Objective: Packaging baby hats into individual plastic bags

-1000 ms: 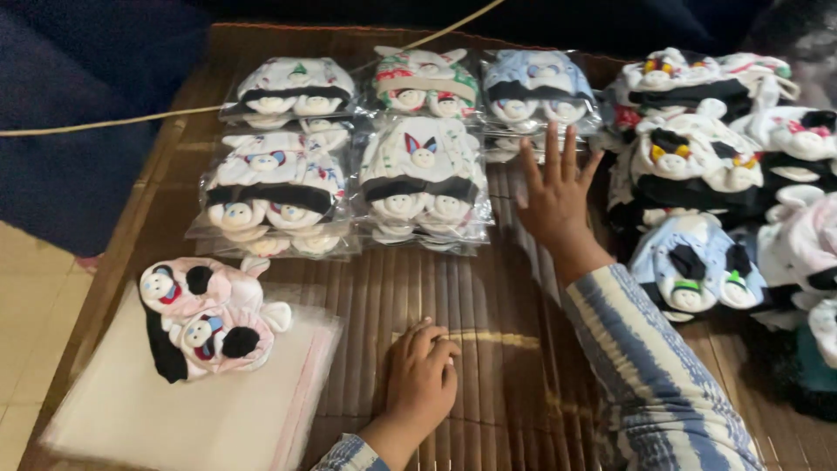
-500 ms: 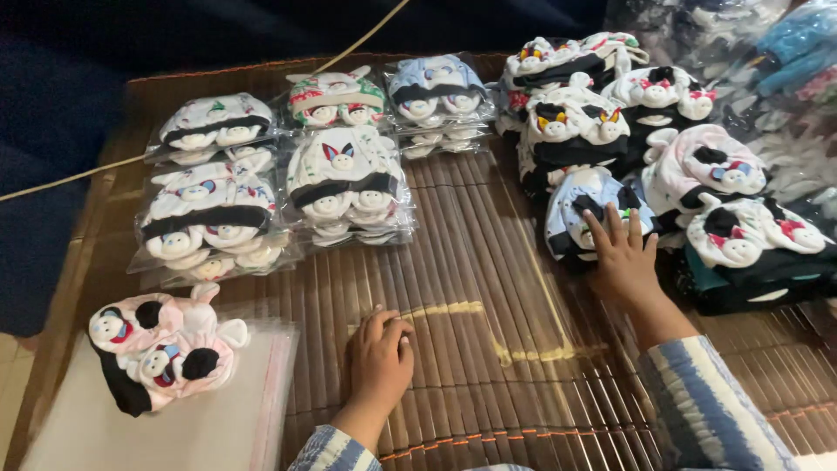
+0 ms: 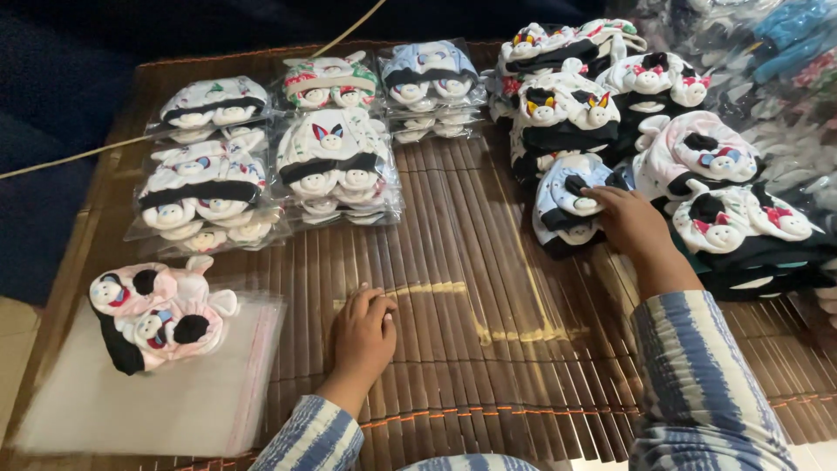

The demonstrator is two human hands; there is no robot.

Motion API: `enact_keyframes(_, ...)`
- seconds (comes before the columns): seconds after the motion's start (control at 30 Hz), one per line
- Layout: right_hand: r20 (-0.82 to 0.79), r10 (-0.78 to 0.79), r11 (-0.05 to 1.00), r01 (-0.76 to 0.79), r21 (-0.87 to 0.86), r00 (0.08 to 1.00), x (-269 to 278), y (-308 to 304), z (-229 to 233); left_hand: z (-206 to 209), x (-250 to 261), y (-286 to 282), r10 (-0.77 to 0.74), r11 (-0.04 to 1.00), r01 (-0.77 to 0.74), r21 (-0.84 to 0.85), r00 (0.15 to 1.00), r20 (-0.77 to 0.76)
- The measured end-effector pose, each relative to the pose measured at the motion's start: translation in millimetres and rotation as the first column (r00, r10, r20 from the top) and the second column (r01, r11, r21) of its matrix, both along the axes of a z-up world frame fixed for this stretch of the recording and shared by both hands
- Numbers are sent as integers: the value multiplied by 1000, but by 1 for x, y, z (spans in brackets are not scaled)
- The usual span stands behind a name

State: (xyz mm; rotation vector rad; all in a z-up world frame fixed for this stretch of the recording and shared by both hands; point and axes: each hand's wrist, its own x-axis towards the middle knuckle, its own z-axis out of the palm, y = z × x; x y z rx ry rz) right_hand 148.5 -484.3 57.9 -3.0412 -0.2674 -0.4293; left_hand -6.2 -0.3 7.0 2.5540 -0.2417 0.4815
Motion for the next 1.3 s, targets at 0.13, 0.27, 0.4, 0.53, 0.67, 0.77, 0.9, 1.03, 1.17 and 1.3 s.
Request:
enact_keyframes(0.13, -24, 5, 995, -3, 98, 1000, 19, -2, 2, 1, 0, -4, 7, 1000, -7, 13, 1000, -19)
enact_keyframes(0.27, -20, 58, 975, -52, 217, 998, 41, -12, -6, -14, 4, -4, 13, 996, -20, 82, 997, 82)
enact_keyframes(0.4, 84, 111, 972, -126, 196, 990, 53, -18, -5, -18, 5, -5, 22, 996, -35, 87, 989, 145)
enact_keyframes(0.53, 184, 145, 983, -163, 83, 972, 28, 6, 39, -15, 6, -5, 11, 994, -32, 108, 982, 189)
enact_keyframes(0.67, 231, 144, 983, -165, 75, 962, -10, 66, 99, -14, 5, -4, 13, 993, -33, 117, 985, 172)
enact_keyframes(0.77, 168, 226, 956, -252, 150, 959, -18, 117, 115, -18, 5, -4, 12, 993, -30, 117, 989, 149)
enact_keyframes(0.9, 43, 275, 904, -274, 328, 960, -12, 187, 105, -16, 4, -4, 15, 996, -22, 92, 997, 70)
enact_keyframes(1.03, 165, 320, 896, -355, 268, 933, -29, 260, 92, 1, 0, -6, 24, 1000, -23, 17, 999, -29)
enact_keyframes(1.17, 257, 216, 972, -231, 30, 942, -84, 325, 50, -5, 1, 4, 61, 906, -63, -418, 998, -18)
enact_keyframes(1.3, 336, 324, 946, -289, -151, 885, -137, 343, -29, -39, 10, 17, 233, 647, -98, -756, 970, 74)
